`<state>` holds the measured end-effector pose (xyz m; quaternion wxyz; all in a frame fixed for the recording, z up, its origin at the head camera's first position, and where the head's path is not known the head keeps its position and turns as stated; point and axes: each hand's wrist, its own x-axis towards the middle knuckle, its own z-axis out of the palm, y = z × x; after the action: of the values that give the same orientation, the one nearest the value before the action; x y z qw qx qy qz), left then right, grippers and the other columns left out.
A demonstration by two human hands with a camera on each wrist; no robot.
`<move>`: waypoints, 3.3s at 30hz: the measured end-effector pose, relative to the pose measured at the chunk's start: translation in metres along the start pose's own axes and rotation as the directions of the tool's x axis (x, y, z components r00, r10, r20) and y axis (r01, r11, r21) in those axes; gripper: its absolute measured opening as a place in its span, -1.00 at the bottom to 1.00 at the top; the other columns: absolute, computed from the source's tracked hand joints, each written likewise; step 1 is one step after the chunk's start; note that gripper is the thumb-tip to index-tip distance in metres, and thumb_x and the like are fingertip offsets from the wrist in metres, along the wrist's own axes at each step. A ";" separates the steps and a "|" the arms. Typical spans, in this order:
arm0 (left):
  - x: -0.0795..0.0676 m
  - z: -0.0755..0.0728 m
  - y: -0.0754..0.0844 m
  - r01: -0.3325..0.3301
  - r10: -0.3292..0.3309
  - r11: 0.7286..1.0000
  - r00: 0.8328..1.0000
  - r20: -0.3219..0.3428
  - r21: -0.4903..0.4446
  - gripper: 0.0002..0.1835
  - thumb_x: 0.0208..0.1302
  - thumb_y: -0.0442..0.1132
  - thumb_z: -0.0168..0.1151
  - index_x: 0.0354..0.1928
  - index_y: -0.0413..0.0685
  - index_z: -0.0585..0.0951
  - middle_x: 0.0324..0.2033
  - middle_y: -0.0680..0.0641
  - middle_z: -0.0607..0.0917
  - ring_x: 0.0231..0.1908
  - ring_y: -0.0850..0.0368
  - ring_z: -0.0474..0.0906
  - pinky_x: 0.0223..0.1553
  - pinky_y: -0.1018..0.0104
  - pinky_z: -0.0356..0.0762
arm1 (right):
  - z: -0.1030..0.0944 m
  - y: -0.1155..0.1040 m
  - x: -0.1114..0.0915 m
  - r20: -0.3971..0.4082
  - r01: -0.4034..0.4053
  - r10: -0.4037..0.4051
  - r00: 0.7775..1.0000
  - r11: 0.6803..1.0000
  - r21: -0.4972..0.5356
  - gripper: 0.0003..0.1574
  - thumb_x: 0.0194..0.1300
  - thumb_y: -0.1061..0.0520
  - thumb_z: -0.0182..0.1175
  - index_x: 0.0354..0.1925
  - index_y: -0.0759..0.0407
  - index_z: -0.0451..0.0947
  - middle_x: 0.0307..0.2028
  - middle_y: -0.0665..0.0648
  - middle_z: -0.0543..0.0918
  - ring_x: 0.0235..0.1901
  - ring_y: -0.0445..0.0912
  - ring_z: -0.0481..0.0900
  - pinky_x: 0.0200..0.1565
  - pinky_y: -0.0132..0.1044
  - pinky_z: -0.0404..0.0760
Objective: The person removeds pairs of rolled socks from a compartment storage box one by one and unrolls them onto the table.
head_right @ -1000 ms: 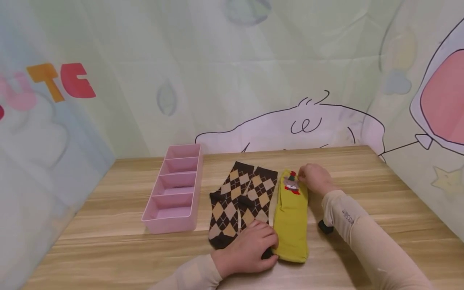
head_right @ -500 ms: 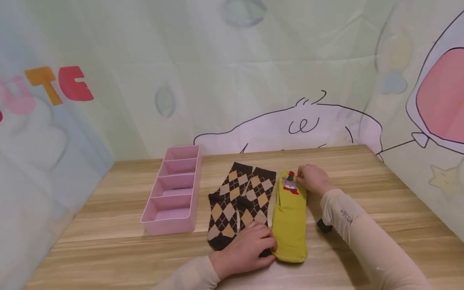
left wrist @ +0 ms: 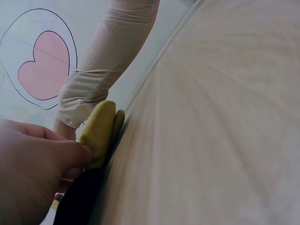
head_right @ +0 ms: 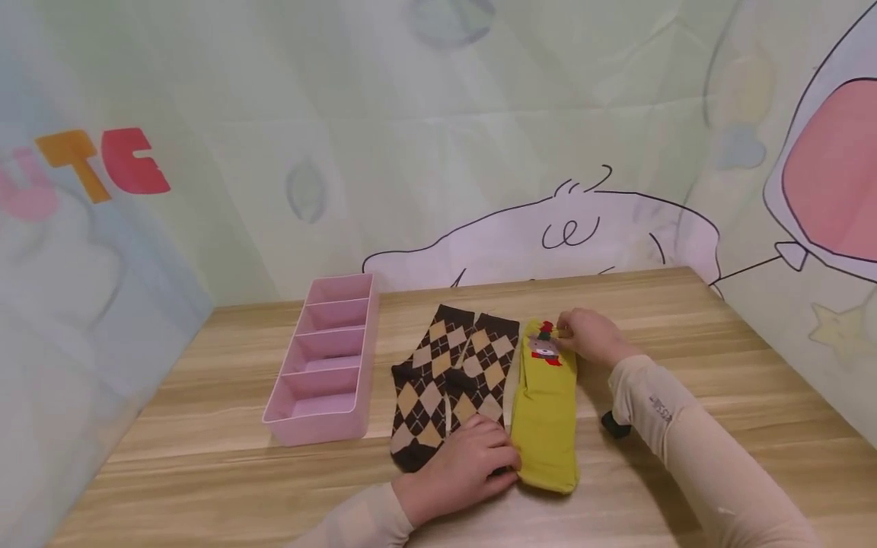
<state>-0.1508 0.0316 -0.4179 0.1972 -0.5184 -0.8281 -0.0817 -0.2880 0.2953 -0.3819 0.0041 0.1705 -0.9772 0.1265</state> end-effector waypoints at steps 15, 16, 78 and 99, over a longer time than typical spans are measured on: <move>0.005 -0.011 0.002 0.016 -0.027 0.995 0.993 -0.112 -0.095 -0.96 0.19 -0.06 0.31 -0.35 0.22 0.66 -0.36 0.26 0.68 -0.24 0.38 0.55 0.07 0.47 0.37 | -0.012 -0.005 -0.006 -0.125 0.031 -0.027 0.992 0.999 0.029 -0.89 0.18 0.25 0.28 -0.28 0.25 0.61 -0.46 0.11 0.65 -0.48 -0.10 0.46 -0.37 -0.20 0.50; 0.006 -0.012 0.002 0.012 -0.024 0.995 0.992 -0.123 -0.095 -0.96 0.18 -0.06 0.31 -0.35 0.22 0.65 -0.36 0.26 0.68 -0.24 0.38 0.55 0.07 0.46 0.37 | -0.013 -0.006 -0.007 -0.128 0.031 -0.026 0.991 0.999 0.032 -0.89 0.18 0.25 0.28 -0.28 0.25 0.61 -0.46 0.11 0.65 -0.48 -0.10 0.47 -0.37 -0.21 0.50; 0.063 0.013 0.051 -0.075 0.066 0.991 0.995 0.080 0.112 -0.92 0.28 0.05 0.19 -0.30 0.40 0.66 -0.36 0.36 0.65 -0.26 0.44 0.49 -0.09 0.53 0.28 | -0.014 0.048 -0.033 -0.003 -0.164 0.164 0.986 0.986 0.004 -0.85 0.24 0.19 0.24 -0.27 0.28 0.59 -0.39 0.17 0.67 -0.43 -0.06 0.51 -0.28 -0.10 0.56; 0.068 0.020 0.051 -0.055 0.045 0.997 0.985 0.164 0.059 -0.91 0.30 0.04 0.17 -0.28 0.40 0.65 -0.31 0.35 0.63 -0.24 0.45 0.46 -0.09 0.56 0.26 | -0.010 0.057 -0.031 0.014 -0.200 0.201 0.980 0.979 -0.044 -0.83 0.24 0.17 0.24 -0.30 0.30 0.57 -0.43 0.19 0.64 -0.47 -0.05 0.47 -0.35 -0.15 0.51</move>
<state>-0.1366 0.1171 -0.4119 0.1476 -0.5375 -0.8302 -0.0079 -0.2777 0.3597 -0.3882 -0.0141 0.0722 -0.9919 0.1039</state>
